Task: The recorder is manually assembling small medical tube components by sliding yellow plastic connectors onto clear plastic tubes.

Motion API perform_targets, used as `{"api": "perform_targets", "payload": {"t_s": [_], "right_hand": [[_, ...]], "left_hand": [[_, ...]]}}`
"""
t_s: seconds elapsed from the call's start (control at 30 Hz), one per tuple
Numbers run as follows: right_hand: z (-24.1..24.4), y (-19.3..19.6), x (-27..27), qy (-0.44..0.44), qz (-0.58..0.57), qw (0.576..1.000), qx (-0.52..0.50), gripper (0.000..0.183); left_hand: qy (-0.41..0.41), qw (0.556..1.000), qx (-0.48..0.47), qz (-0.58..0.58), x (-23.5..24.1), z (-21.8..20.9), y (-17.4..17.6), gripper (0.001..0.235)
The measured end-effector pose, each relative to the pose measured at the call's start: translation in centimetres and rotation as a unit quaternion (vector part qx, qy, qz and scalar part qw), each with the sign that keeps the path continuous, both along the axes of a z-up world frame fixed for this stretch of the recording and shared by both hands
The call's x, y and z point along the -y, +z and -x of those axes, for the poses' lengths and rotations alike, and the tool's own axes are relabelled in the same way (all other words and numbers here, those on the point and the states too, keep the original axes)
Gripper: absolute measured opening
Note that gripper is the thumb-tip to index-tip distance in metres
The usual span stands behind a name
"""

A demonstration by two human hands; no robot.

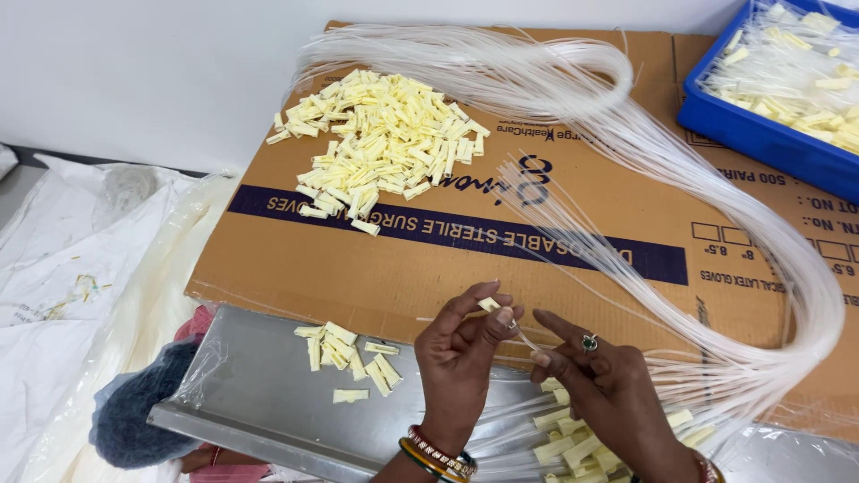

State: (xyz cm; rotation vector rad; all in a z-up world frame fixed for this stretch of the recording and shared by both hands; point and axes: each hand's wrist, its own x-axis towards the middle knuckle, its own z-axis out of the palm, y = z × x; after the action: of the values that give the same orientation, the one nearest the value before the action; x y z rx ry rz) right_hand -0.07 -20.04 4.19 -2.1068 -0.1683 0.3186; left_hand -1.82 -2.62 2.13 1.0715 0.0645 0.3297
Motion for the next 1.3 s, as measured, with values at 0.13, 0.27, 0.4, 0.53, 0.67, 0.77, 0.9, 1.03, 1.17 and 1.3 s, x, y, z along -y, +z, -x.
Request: {"api": "perform_targets", "payload": {"t_s": [0.13, 0.27, 0.4, 0.53, 0.67, 0.77, 0.9, 1.03, 1.17, 1.3], "right_hand": [[-1.2, 1.1, -0.6, 0.017, -0.113, 0.989, -0.095, 0.05], [-2.0, 0.2, -0.8, 0.02, -0.189, 0.972, -0.139, 0.049], [-2.6, -0.5, -0.4, 0.078, -0.185, 0.975, -0.097, 0.04], [-3.0, -1.3, 1.8, 0.061, -0.019, 0.997, -0.034, 0.043], [-5.4, -5.9, 10.4, 0.219, 0.281, 0.896, 0.264, 0.024], [-6.7, -4.4, 10.5, 0.17, 0.332, 0.913, 0.165, 0.033], [-7.9, -5.0, 7.5, 0.119, 0.454, 0.864, 0.181, 0.022], [-9.6, -5.7, 5.9, 0.167, 0.501, 0.803, 0.278, 0.014], [-9.4, -2.8, 4.3, 0.146, 0.429, 0.859, 0.237, 0.009], [-7.0, -0.5, 1.6, 0.092, 0.164, 0.97, 0.156, 0.022]], "left_hand": [[0.021, 1.0, 0.014, 0.014, -0.5, -0.1, -0.2, 0.035], [-0.016, 0.998, 0.04, 0.043, 0.8, 0.5, -0.4, 0.029], [-0.052, 0.998, 0.037, 0.015, 0.6, 0.5, -0.3, 0.024], [-0.068, 0.996, 0.025, -0.05, -2.8, 0.1, -1.6, 0.021], [0.016, 0.942, -0.08, -0.325, -9.7, -1.8, -2.8, 0.022], [0.109, 0.771, -0.079, -0.622, -14.3, -4.8, -2.5, 0.035], [0.174, 0.585, 0.011, -0.792, -18.5, -11.1, -4.0, 0.042], [0.044, 0.556, -0.154, -0.815, -20.0, -13.9, -4.1, 0.028], [0.064, 0.656, -0.099, -0.746, -19.6, -12.6, -4.4, 0.021], [-0.07, 0.939, -0.177, -0.286, -15.5, -10.0, -4.6, 0.026]]}}
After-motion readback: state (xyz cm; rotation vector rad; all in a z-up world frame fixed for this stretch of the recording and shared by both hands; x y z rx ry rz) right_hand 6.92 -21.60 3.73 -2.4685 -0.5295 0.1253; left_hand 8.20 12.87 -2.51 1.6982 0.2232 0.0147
